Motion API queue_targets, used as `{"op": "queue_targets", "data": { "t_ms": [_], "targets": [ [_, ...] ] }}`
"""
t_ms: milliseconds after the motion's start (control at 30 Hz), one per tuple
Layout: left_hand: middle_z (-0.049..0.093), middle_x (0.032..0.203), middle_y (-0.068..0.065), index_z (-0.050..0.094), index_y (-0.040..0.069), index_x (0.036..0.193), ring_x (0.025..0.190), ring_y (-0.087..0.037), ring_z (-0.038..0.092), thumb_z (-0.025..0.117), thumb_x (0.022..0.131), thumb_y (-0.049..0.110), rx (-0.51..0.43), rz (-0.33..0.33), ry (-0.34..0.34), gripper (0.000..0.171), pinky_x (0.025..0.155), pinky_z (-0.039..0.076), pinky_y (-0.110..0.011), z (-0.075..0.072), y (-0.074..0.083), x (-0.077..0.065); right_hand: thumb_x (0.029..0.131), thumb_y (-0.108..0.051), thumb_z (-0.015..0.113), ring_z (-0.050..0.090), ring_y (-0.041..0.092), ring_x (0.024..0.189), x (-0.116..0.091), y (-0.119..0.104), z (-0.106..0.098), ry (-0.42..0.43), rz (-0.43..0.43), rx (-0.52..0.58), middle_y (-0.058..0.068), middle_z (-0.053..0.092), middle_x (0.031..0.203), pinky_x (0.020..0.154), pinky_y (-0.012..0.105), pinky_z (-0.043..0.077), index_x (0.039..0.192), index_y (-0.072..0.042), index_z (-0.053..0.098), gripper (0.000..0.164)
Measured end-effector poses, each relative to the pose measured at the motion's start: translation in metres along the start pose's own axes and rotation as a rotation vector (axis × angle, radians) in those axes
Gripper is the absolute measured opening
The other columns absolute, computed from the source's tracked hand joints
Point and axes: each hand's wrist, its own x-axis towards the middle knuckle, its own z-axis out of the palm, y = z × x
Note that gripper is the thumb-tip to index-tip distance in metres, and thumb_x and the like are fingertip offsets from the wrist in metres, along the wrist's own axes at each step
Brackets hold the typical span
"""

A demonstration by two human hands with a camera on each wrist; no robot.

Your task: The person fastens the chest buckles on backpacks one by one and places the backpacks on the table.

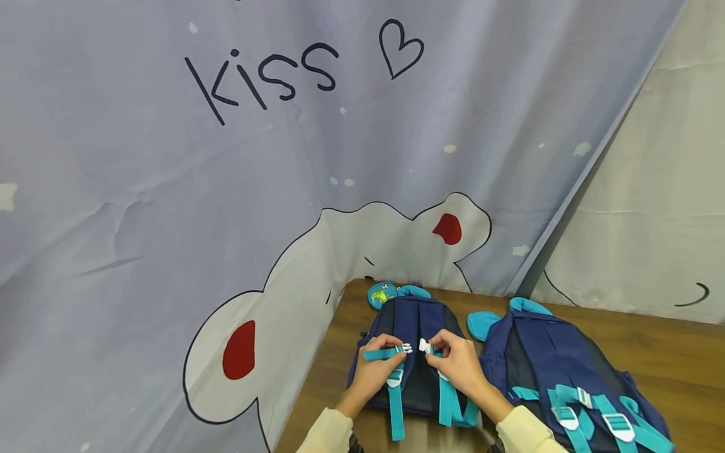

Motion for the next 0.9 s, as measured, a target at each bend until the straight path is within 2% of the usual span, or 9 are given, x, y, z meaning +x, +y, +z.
{"op": "queue_targets", "data": {
  "t_ms": [200, 333, 467, 667, 900],
  "targets": [
    [0.079, 0.103, 0.001, 0.077, 0.019, 0.106, 0.088, -0.008, 0.071, 0.086, 0.09, 0.016, -0.102, -0.024, -0.062, 0.019, 0.079, 0.058, -0.024, -0.003, -0.001, 0.0, 0.078, -0.004, 0.089, 0.05, 0.004, 0.067, 0.004, -0.007, -0.004, -0.039, -0.002, -0.039, -0.007, 0.07, 0.085, 0.063, 0.025, 0.044, 0.098, -0.017, 0.082, 0.025],
    [0.079, 0.105, 0.002, 0.077, 0.019, 0.109, 0.087, -0.006, 0.071, 0.084, 0.092, 0.016, -0.137, -0.029, -0.101, 0.019, 0.078, 0.059, -0.024, -0.004, -0.002, -0.001, 0.081, -0.004, 0.088, 0.05, 0.008, 0.071, 0.004, -0.01, -0.004, -0.075, 0.015, -0.063, -0.008, 0.071, 0.086, 0.065, 0.025, 0.043, 0.099, -0.016, 0.083, 0.022],
    [0.079, 0.103, 0.001, 0.077, 0.018, 0.109, 0.086, -0.006, 0.071, 0.084, 0.092, 0.015, -0.146, -0.017, -0.108, 0.019, 0.076, 0.059, -0.024, -0.003, 0.0, -0.001, 0.081, -0.005, 0.087, 0.05, 0.009, 0.073, 0.003, -0.012, -0.004, -0.092, 0.02, -0.08, -0.009, 0.072, 0.087, 0.066, 0.025, 0.044, 0.098, -0.017, 0.083, 0.021],
    [0.08, 0.104, 0.0, 0.078, 0.019, 0.109, 0.087, -0.007, 0.071, 0.084, 0.091, 0.014, -0.177, -0.06, -0.104, 0.019, 0.078, 0.057, -0.023, -0.001, 0.002, -0.001, 0.079, -0.004, 0.088, 0.054, 0.013, 0.075, 0.003, -0.012, -0.003, -0.081, -0.015, -0.091, -0.007, 0.073, 0.088, 0.067, 0.026, 0.046, 0.097, -0.017, 0.083, 0.022],
    [0.08, 0.104, 0.001, 0.078, 0.021, 0.109, 0.087, -0.007, 0.072, 0.085, 0.091, 0.014, -0.19, -0.068, -0.114, 0.021, 0.077, 0.057, -0.023, -0.001, 0.0, -0.003, 0.079, -0.004, 0.089, 0.055, 0.014, 0.076, 0.003, -0.014, 0.0, -0.1, -0.021, -0.101, -0.004, 0.074, 0.09, 0.068, 0.027, 0.046, 0.097, -0.016, 0.084, 0.022]
  ]
}}
